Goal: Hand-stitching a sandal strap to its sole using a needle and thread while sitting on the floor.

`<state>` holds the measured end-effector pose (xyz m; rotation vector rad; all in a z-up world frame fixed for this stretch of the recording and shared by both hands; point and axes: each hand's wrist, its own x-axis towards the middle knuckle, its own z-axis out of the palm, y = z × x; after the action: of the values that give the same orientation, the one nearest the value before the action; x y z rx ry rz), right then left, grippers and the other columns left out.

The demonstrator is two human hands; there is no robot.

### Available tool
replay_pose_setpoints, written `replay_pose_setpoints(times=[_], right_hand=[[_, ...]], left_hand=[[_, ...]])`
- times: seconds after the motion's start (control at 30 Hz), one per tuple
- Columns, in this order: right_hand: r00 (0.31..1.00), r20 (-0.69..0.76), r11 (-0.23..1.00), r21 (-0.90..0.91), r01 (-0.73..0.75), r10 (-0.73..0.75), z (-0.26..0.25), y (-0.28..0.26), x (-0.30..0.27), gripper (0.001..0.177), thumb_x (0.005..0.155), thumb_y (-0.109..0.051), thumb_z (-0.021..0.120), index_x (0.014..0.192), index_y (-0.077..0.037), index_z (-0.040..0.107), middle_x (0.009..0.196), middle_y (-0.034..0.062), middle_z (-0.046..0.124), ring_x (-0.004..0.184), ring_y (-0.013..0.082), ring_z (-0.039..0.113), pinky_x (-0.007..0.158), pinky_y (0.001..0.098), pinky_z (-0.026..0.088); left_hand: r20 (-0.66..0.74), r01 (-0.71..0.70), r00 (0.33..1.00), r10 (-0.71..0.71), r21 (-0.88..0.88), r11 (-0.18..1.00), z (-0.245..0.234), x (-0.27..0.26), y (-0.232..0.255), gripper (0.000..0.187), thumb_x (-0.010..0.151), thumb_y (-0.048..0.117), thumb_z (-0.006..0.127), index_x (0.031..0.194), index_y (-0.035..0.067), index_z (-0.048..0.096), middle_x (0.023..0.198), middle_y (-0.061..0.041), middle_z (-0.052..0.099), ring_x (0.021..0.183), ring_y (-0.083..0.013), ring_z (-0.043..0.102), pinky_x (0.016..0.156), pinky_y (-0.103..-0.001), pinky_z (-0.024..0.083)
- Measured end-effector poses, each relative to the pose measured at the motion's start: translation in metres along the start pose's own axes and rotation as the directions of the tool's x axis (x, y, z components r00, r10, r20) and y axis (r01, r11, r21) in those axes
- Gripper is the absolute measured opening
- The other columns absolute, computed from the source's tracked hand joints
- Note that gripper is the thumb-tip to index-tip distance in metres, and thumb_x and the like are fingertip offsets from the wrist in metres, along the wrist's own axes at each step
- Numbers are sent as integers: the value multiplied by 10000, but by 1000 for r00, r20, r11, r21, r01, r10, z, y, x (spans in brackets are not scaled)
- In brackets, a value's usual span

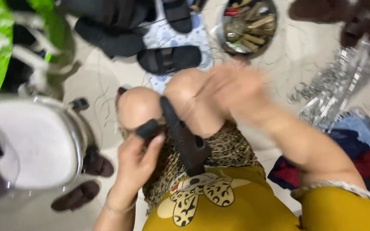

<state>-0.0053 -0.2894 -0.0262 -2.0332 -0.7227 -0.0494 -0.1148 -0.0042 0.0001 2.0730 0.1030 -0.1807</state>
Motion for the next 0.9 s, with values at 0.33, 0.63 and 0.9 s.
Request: replay_pose_setpoints(times=[0.33, 0.63, 0.9], right_hand=[[904, 96, 906, -123, -405, 417, -14, -31, -22, 470, 949, 69, 709, 1407, 112, 614, 968, 174, 708, 781, 236, 693, 669, 313, 560], [855, 438, 852, 300, -430, 278, 6, -65, -6, 145, 850, 8, 696, 976, -38, 751, 962, 52, 712, 717, 88, 632, 598, 181, 507], [894, 305, 630, 635, -448, 328, 41, -70, -11, 283, 1013, -268, 551, 945, -2, 624, 1202, 216, 687, 605, 91, 606, 522, 162, 529]], left_hand=[[470, 208, 877, 101, -560, 802, -12, 27, 8, 168, 1004, 131, 595, 1053, 39, 727, 667, 35, 582, 549, -55, 475, 503, -199, 400], [-389, -600, 679, 622, 194, 776, -9, 98, 25, 129, 902, -66, 698, 953, -4, 597, 793, -52, 670, 577, -141, 569, 534, -271, 459], [-76, -34, 986, -147, -962, 272, -8, 133, -1, 364, 980, 289, 690, 1100, -55, 694, 651, -71, 564, 510, -184, 549, 483, -278, 447]])
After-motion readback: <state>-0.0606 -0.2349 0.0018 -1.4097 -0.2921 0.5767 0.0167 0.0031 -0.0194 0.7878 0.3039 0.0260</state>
